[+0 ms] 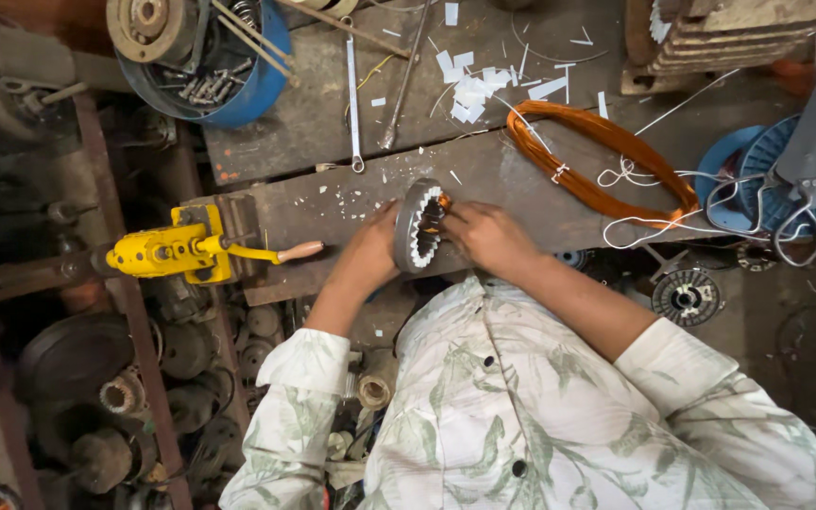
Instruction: The person cuts a strip of white paper into small pieces using shears. They then place these pieces into the slots of a circular metal component, likely a motor stator, and press them down. Finally, they pick up a coil of orange wire and begin to wrap it around the stator.
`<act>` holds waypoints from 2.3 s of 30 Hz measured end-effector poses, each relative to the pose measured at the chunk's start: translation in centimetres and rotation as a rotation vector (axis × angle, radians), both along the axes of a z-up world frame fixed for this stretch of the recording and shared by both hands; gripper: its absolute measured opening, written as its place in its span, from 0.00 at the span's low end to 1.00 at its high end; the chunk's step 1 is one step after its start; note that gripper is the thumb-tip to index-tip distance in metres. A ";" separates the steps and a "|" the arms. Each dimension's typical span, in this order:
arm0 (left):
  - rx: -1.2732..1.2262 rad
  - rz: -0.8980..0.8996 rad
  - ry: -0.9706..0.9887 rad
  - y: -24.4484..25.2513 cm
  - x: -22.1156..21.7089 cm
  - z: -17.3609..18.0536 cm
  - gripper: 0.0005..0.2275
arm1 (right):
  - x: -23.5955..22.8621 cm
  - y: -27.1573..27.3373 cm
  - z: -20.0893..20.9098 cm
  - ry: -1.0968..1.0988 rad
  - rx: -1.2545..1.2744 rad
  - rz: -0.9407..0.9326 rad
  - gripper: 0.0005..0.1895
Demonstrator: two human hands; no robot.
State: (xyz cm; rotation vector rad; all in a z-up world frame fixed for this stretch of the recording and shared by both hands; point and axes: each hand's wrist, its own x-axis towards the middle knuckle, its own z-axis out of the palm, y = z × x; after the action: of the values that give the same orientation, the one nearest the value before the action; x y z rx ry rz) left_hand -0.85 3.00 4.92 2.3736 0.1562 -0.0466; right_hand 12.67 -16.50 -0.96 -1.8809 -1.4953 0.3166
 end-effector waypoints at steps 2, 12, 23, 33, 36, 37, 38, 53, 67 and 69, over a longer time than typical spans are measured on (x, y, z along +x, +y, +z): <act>-0.012 -0.003 -0.024 0.1 0.3 -0.1 0.19 | -0.2 0.2 0.0 -0.024 -0.014 -0.005 0.11; 0.261 -0.095 -0.034 0.3 -0.5 -3.2 0.21 | -0.6 -0.8 0.0 -0.060 0.022 -0.094 0.13; 0.152 -0.032 0.080 -0.9 -0.4 -2.1 0.27 | 0.2 -0.5 -0.6 -0.060 -0.081 -0.022 0.15; 0.296 -0.088 -0.011 -0.3 -1.2 -4.6 0.23 | 0.0 -1.3 -0.6 -0.090 0.040 -0.108 0.14; 0.308 -0.092 -0.058 -0.1 -0.8 -4.6 0.20 | 0.3 -1.5 -0.3 0.028 0.074 -0.091 0.21; 0.309 -0.087 -0.068 -0.1 -0.6 -4.4 0.19 | 0.4 -1.4 -0.1 0.051 0.043 -0.092 0.23; 0.282 -0.087 -0.097 0.0 -0.4 -4.0 0.20 | 0.5 -1.3 0.2 0.074 0.013 -0.094 0.25; 0.307 -0.088 -0.033 -0.4 0.8 -3.1 0.28 | -0.3 -1.2 0.4 0.162 0.045 -0.213 0.17; 0.077 0.026 0.090 -0.2 1.1 -2.7 0.16 | 0.7 0.4 1.4 0.154 -0.299 -0.120 0.17; 0.136 0.007 0.048 -0.2 1.1 -3.0 0.17 | 0.0 0.8 1.8 0.170 -0.325 -0.187 0.16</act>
State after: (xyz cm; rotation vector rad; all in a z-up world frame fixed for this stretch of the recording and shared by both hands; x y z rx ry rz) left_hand 0.23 2.81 1.92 2.5091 0.1962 -0.0918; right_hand 12.71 -15.67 0.80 -2.1679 -1.1983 0.6462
